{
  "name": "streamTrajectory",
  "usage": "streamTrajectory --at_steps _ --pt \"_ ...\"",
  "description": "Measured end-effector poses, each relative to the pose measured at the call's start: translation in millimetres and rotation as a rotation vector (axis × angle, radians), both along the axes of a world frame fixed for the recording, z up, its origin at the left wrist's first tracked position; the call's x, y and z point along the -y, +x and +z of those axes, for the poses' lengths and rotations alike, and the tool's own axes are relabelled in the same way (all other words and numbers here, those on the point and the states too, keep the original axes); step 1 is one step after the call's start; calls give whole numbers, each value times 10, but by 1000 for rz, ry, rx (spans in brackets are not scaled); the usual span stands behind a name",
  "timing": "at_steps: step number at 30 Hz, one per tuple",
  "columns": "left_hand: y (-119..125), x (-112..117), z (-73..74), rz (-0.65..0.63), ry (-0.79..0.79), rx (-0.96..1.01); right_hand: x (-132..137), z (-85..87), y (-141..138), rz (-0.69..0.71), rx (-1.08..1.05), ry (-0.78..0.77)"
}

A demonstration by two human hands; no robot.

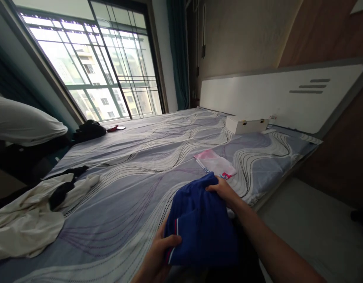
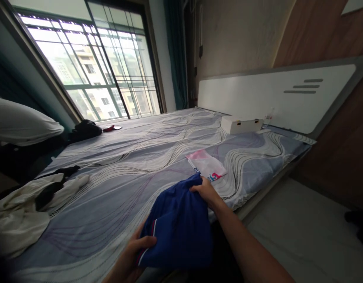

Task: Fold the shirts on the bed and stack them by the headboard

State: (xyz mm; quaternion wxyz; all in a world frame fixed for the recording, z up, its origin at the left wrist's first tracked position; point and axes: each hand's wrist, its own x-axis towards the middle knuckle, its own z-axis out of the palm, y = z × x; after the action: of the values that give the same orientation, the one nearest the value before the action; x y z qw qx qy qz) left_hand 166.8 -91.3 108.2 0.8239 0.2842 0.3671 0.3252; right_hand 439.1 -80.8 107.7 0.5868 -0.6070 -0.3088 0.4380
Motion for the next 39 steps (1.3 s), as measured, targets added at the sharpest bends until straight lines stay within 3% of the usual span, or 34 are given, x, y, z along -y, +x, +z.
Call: streamTrajectory --at_steps 3,5,7,9,10,12,14,16,19,21,24,27,32,34,37,39 --pt "702 -42 101 0 149 118 -223 430 614 45 76 7" --pt "1197 -179 90 59 293 169 -485 712 1017 50 150 33" --pt "1654 -358 -15 137 442 209 -798 933 1395 80 220 86" --pt "2016 -538 -216 145 502 256 -1119 1014 1716 121 304 122" --pt "2151 -617 -346 123 464 276 -1270 981 1843 131 368 103" --pt "2334 -748 -632 66 295 293 -1526 754 2018 109 528 -17" --pt "2432 -838 -900 31 143 270 -1701 362 2099 62 674 -179" --pt "2483 -892 -1094 29 123 228 -1796 -82 2120 19 764 -249" --pt "2517 -919 -1212 37 230 176 -1859 -590 2125 -69 856 -260" --pt "2519 -920 -1214 4 334 166 -1887 -752 2159 -127 894 -253" --pt "2509 -920 -1195 -70 505 120 -1900 -793 2268 -207 931 -243" --pt "2507 -921 -1199 -100 570 33 -1822 -743 2348 -296 1006 -279" --pt "2523 -888 -1205 -122 652 -37 -1611 -690 2126 -337 1363 -392" --pt "2532 -871 -1203 -137 712 -65 -1603 -698 1926 -135 1529 -334" --pt "2552 -862 -1215 -147 767 -161 -1716 -733 1633 305 1558 -326" --pt "2570 -863 -1235 -142 789 -216 -1839 -752 1499 421 1510 -377"
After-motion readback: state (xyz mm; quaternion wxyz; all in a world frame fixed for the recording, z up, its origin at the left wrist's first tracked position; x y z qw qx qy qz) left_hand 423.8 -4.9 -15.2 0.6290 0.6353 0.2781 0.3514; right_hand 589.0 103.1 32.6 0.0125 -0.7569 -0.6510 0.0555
